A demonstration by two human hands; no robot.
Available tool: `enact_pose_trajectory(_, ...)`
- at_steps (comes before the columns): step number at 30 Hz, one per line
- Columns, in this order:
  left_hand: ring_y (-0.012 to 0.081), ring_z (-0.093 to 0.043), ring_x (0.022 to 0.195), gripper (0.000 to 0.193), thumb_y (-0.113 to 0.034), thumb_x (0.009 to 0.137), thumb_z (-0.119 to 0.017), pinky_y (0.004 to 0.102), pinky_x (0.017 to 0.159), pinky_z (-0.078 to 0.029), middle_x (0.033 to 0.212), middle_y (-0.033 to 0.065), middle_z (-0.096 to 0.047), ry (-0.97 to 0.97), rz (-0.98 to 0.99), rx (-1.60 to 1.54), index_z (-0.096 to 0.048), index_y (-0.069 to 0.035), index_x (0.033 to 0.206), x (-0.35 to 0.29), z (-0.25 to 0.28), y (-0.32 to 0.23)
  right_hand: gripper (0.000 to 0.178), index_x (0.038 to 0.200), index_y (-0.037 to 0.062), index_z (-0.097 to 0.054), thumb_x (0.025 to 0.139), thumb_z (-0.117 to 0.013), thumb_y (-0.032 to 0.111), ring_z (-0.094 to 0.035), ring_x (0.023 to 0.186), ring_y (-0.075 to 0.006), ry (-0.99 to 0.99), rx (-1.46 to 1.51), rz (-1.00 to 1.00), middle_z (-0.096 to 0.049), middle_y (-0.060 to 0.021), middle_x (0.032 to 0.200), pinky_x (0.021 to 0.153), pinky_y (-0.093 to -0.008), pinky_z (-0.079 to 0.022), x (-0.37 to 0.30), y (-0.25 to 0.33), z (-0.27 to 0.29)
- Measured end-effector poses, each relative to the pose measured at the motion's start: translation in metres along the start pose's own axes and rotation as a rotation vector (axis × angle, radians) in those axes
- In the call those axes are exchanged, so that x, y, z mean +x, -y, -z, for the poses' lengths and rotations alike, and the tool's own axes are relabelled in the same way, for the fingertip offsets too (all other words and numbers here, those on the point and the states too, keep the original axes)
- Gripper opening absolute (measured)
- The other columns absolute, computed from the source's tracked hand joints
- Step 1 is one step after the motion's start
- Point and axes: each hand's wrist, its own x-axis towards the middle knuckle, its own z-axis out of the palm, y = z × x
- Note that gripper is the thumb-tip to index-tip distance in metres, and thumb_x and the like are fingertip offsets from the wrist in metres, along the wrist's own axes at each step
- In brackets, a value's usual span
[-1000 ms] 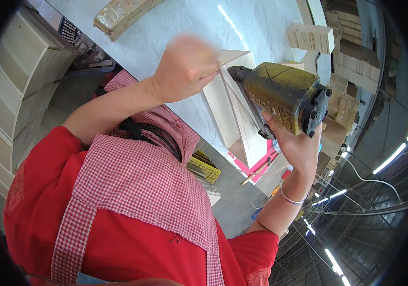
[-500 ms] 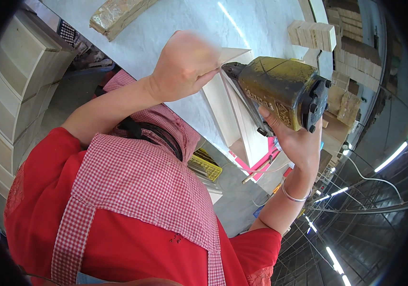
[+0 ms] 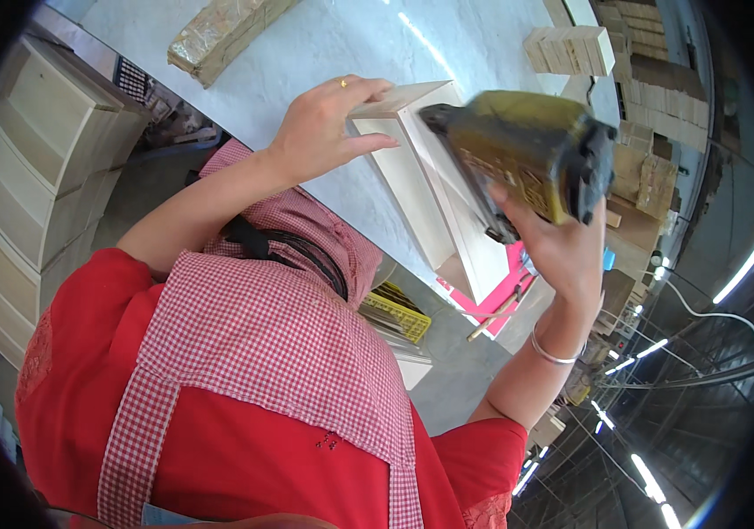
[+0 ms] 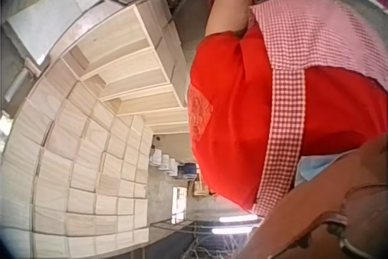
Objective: The recorder is assembling small wooden boxes by applying glue to the edges and using a pneumatic nail gun to join the boards.
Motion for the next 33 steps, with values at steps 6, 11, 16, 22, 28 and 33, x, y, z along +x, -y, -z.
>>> enact_pose_trajectory(6,0.0349,-0.067,0.084,0.023,-0.022,0.084,-0.068,0.0457,0.075,-0.054,0.087,0.0154,-0.069,0.288,0.112,0.14,-0.067,-0.002,0.097,-0.002,0.003,0.019,0.036,0.109,-0.004,-0.065,0.083,-0.079,0.015,-0.063,0.081,-0.0158,-0.418,-0.104,-0.751,-0.068,-0.0066,0.091,0.075,-0.033,-0.052,-0.072,-0.024,0.043)
enact_pose_trajectory(11,0.0408,-0.068,0.077,0.018,-0.017,0.087,-0.059,0.0475,0.073,-0.055,0.081,0.0212,-0.068,0.445,0.094,0.469,-0.068,-0.002,0.09,0.029,0.031,-0.009,0.043,0.122,-0.0051,-0.057,0.087,-0.071,0.016,-0.063,0.079,-0.0226,-0.503,-0.113,-0.751,-0.065,-0.0137,0.101,0.072,-0.0384,-0.052,-0.178,-0.135,0.042)
enact_pose_trajectory(16,0.0427,-0.067,0.08,0.024,-0.019,0.085,-0.053,0.0491,0.076,-0.054,0.08,0.0247,-0.068,0.599,0.078,0.645,-0.069,0.0,0.086,0.064,0.039,-0.018,0.056,0.139,0.0003,-0.044,0.086,-0.06,0.009,-0.068,0.089,-0.0416,-0.477,-0.583,-0.569,-0.061,-0.0296,0.118,0.077,-0.0483,-0.053,-0.273,-0.247,-0.034)
enact_pose_trajectory(22,0.0447,-0.066,0.082,0.039,-0.029,0.082,-0.052,0.0502,0.079,-0.052,0.086,0.0281,-0.067,0.713,0.125,0.672,-0.069,0.005,0.088,0.09,0.03,0.009,0.063,0.145,0.0064,-0.038,0.086,-0.059,0.012,-0.064,0.098,-0.0471,-0.367,-0.596,-0.885,-0.06,-0.03,0.122,0.081,-0.0536,-0.052,-0.264,-0.257,-0.083)
enact_pose_trajectory(28,0.0423,-0.066,0.08,0.041,-0.031,0.082,-0.053,0.0466,0.076,-0.052,0.083,0.0281,-0.066,0.836,0.235,0.618,-0.069,0.005,0.091,0.107,0.025,0.006,0.063,0.144,0.0061,-0.041,0.087,-0.065,0.019,-0.065,0.092,-0.0435,-0.466,-0.63,-0.958,-0.065,-0.0229,0.108,0.078,-0.0511,-0.052,-0.243,-0.266,-0.116)
enact_pose_trajectory(33,0.0358,-0.066,0.076,0.043,-0.034,0.088,-0.054,0.041,0.074,-0.051,0.079,0.0245,-0.066,0.834,0.323,0.595,-0.068,0.007,0.092,0.105,0.027,-0.002,0.059,0.139,0.0042,-0.048,0.088,-0.068,0.026,-0.062,0.1,-0.0401,-0.544,-0.67,-0.878,-0.065,-0.0212,0.103,0.085,-0.0477,-0.05,-0.249,-0.271,-0.116)
